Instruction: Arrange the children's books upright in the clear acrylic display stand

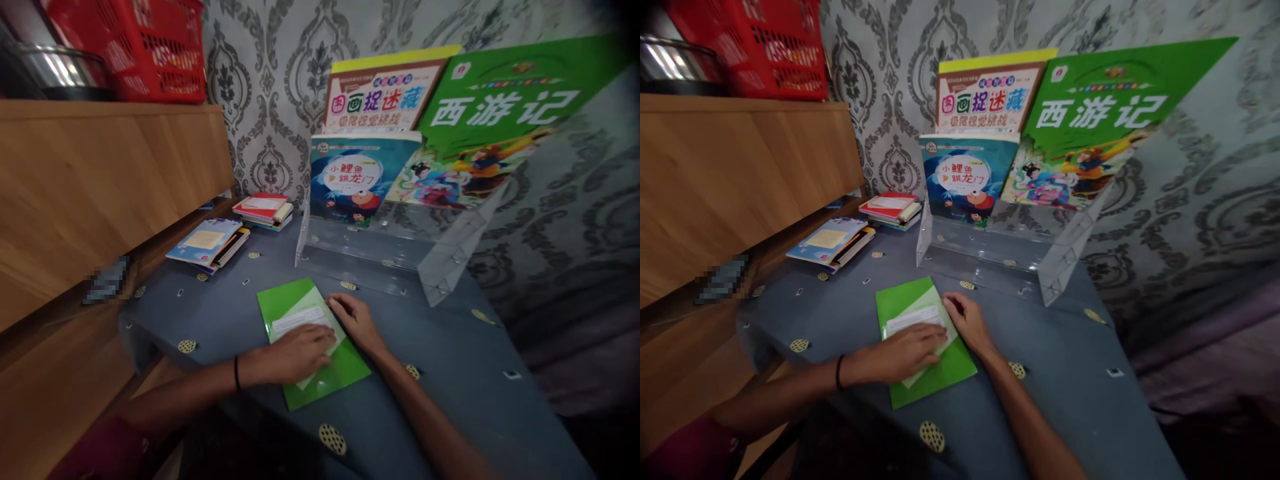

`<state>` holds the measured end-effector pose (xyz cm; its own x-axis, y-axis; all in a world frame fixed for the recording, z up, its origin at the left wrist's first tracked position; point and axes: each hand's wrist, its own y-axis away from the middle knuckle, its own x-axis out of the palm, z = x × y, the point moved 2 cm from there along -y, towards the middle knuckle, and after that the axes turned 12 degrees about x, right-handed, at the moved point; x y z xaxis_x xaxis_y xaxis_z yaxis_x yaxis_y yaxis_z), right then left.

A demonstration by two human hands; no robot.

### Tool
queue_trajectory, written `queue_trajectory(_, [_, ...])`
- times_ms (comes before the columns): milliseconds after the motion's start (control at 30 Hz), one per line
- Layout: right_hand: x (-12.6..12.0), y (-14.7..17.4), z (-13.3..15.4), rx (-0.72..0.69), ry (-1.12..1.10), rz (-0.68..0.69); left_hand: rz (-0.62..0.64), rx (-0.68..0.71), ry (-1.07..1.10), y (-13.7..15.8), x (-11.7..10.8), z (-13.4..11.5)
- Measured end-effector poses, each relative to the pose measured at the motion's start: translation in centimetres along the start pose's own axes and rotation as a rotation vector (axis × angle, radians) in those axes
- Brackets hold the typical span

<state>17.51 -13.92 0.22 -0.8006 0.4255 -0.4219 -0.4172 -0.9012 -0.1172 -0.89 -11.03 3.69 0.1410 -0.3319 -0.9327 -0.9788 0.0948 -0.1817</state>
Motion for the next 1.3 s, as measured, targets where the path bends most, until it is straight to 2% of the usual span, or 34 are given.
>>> queue_trajectory(133, [0.4, 0.3, -0.2, -0.089, 0.168, 0.001, -0.012, -0.069, -0.09, 0.2, 0.4, 4.4])
queue_trajectory(300, [0.9, 0.6, -0.4, -0.185, 0.361, 0.007, 0.001, -0.215, -0.124, 0.1, -0.3, 10.0])
queue_trajectory(467, [0.9, 0.7, -0.3, -0.22, 0.468, 0.029, -0.061, -0.296, -0.173, 0.9, -0.6, 12.9])
queue_trajectory(600, [1.0, 0.8, 0.3, -0.236, 0.574, 0.086, -0.144, -0.389, -0.302, 2.4, -1.0, 12.3])
queue_trajectory(733, [1.8, 1.1, 1.2, -0.236, 0.737, 0.142, -0.131, -0.512, -0.37, 4.1, -1.4, 10.2])
queue_trajectory(900, [4.8, 0.5, 1.4, -0.345, 0.853, 0.168, -0.091, -0.637, -0.346, 6.5, -1.1, 7.4])
queue_trajectory(1133, [12.0, -1.1, 2.3, -0.398, 0.786, 0.239, -0.125, -0.652, -0.238, 9.4, -1.3, 6.1])
queue_trajectory(1200, [13.0, -0.5, 2.9, -0.402, 0.782, 0.261, -0.159, -0.62, -0.211, 10.0, -1.5, 6.3])
queue_trajectory(1300, [13.2, 1.1, 3.6, -0.387, 0.789, 0.278, -0.214, -0.562, -0.167, 10.4, -1.5, 7.0])
